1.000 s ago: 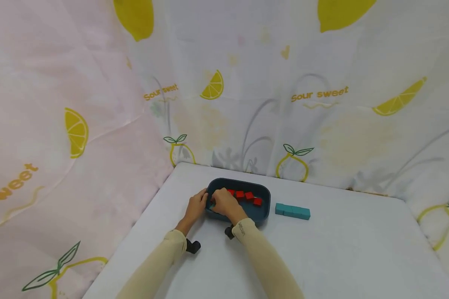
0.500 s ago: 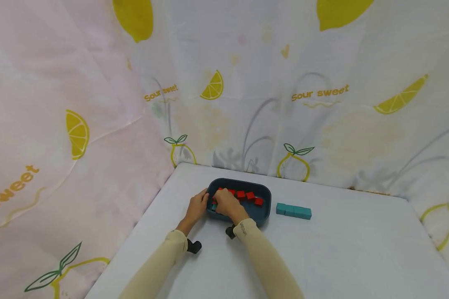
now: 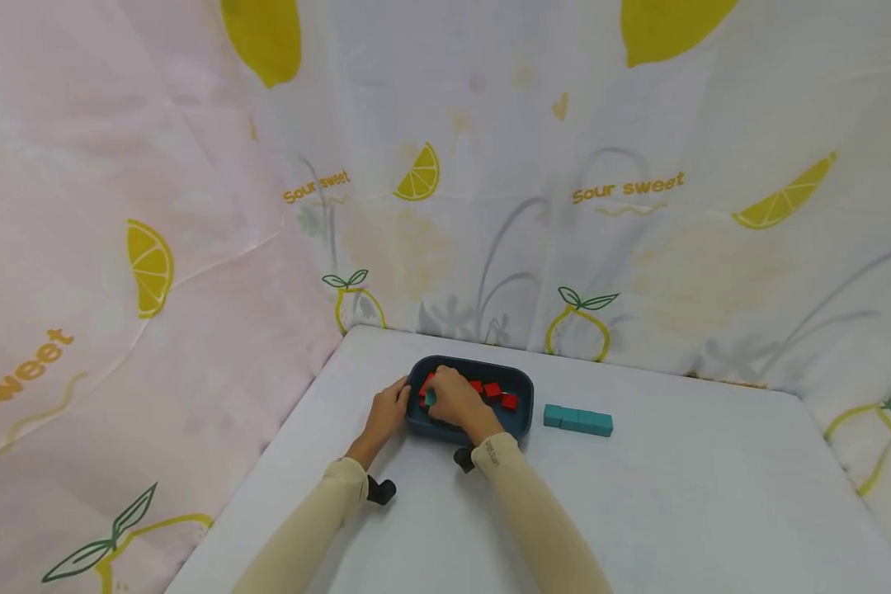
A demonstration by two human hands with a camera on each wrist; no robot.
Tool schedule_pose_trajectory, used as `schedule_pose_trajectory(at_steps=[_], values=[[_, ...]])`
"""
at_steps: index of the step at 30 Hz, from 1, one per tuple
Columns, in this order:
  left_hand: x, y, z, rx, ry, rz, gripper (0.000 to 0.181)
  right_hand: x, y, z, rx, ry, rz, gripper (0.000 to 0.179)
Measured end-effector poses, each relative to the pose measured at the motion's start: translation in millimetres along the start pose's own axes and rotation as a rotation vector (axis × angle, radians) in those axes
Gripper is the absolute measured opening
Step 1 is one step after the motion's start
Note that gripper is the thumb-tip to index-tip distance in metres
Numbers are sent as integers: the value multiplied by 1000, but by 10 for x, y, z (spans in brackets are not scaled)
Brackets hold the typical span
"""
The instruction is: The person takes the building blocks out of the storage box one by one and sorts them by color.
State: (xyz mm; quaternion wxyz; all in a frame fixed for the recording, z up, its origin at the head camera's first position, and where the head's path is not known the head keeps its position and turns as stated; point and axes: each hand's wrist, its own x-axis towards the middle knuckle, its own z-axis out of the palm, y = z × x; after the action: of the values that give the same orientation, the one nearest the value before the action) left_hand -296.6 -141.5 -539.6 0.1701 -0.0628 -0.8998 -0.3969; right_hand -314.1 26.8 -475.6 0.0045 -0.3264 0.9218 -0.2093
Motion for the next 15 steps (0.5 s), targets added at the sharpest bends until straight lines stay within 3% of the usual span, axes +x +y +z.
schedule_pose_trajectory(at_steps=[7, 15], values=[[-3, 4, 23, -21, -8, -26, 33, -129, 99, -217, 28, 24, 44, 40], [9, -39, 20, -41, -15, -31, 34, -303, 276, -465, 11, 40, 47, 38]])
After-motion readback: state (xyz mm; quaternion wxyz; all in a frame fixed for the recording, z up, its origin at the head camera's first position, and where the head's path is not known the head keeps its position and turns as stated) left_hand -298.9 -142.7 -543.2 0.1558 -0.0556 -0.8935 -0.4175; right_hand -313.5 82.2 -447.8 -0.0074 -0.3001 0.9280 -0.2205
